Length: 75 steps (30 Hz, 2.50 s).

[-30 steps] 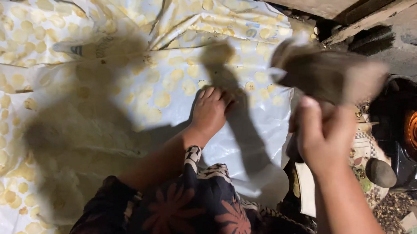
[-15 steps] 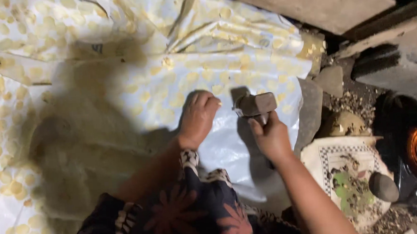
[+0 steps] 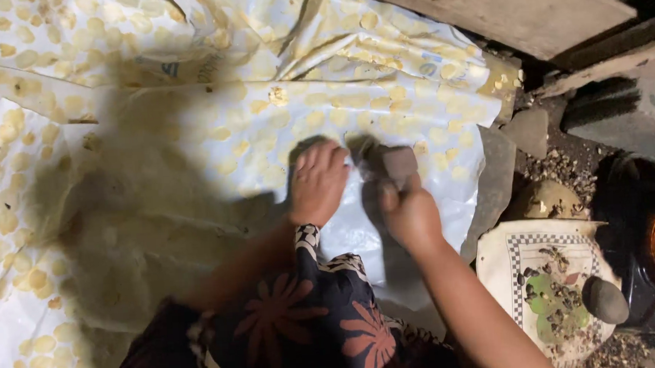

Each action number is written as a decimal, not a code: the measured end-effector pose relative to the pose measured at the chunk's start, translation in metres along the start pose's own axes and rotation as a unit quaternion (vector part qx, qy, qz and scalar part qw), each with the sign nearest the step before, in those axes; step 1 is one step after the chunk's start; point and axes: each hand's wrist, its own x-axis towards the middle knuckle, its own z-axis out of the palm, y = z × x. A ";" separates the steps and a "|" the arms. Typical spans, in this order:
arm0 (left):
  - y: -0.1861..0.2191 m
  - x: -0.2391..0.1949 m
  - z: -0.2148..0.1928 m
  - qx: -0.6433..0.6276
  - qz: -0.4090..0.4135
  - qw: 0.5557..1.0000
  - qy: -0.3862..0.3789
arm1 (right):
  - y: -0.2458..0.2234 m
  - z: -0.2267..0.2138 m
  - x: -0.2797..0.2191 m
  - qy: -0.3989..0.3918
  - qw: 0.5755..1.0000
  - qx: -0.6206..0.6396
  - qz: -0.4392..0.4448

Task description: The person uses a hammer to crush nuts on a white sheet and then grinds them with a stone pestle on a cutting board. The person repeatedly switches between hammering and grinding the nuts.

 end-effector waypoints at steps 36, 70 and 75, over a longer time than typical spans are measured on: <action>-0.041 -0.043 -0.012 -0.040 -0.018 0.999 0.026 | 0.014 0.008 0.031 -0.249 0.930 -0.234 0.134; -0.072 -0.042 0.007 -0.030 -0.093 0.993 -0.066 | -0.035 0.018 0.029 -0.213 0.959 -0.078 0.168; -0.058 -0.016 0.002 -0.052 -0.200 0.971 -0.119 | -0.095 -0.017 0.041 -0.085 0.995 -0.044 -0.014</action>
